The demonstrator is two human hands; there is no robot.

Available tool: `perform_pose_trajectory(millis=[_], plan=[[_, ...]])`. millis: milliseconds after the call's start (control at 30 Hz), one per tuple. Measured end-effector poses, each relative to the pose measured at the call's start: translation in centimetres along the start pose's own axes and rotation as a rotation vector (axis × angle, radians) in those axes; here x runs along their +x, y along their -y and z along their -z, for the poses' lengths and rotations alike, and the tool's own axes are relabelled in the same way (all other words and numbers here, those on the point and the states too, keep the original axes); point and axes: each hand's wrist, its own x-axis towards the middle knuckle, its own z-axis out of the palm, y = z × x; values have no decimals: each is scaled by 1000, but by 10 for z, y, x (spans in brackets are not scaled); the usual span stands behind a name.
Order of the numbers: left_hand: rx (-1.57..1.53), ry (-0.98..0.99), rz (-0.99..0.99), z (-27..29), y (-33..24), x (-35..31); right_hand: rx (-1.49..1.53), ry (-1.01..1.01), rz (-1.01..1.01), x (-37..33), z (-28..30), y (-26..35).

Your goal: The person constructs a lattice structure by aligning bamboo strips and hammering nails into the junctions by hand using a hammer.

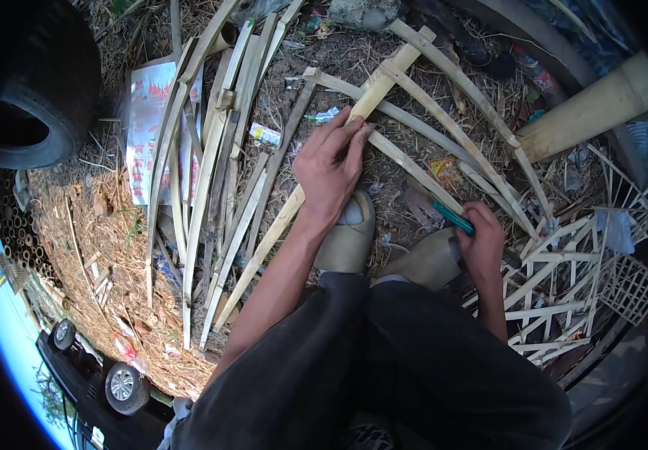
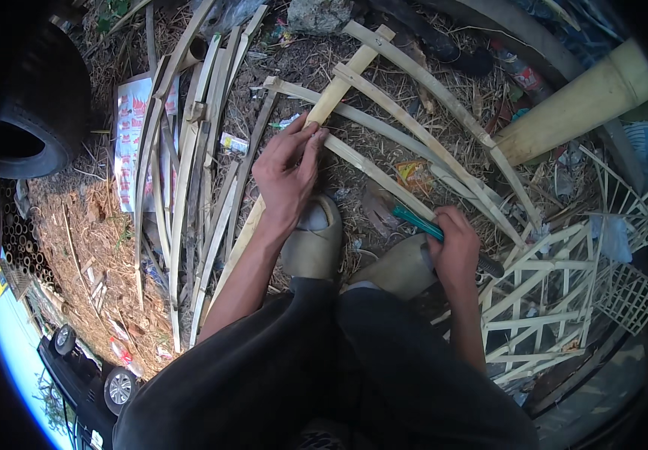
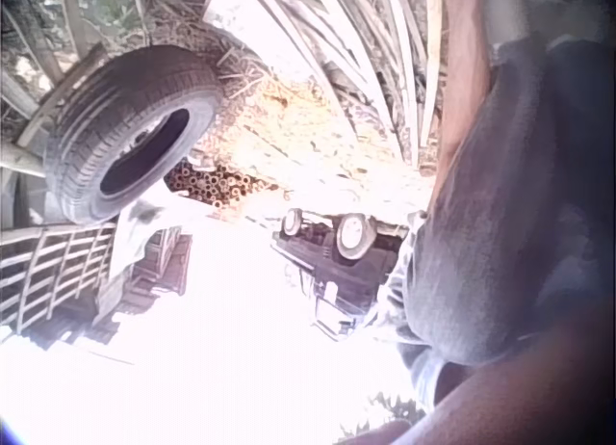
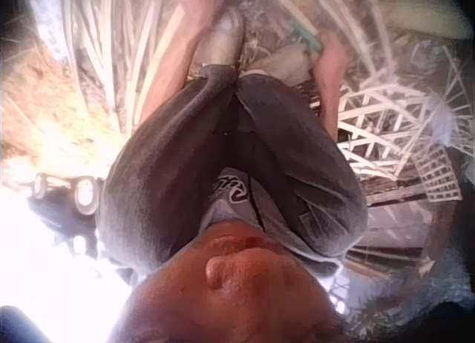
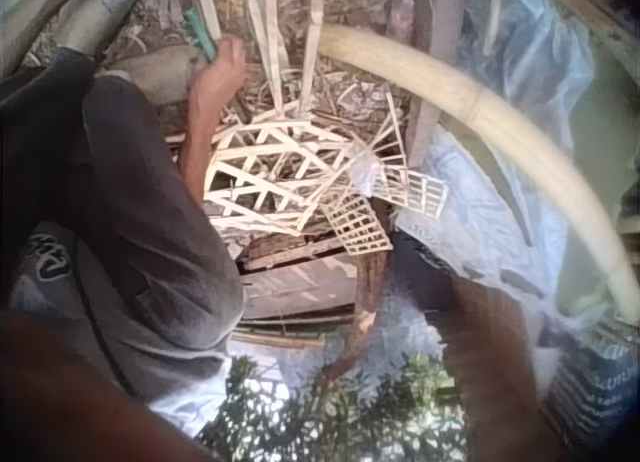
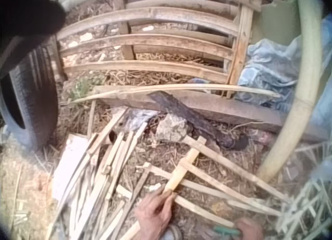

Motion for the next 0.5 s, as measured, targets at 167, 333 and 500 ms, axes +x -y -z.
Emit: perform_pose_trajectory(millis=[167,333,500], plan=[[-86,-30,52,-6,-1,-2,29,35,-53,-3,5,-7],[-52,-14,67,-2,10,-8,9,27,-13,-4,0,-7],[-44,8,78,2,9,-4,31,18,17,-1,-5,-11]])
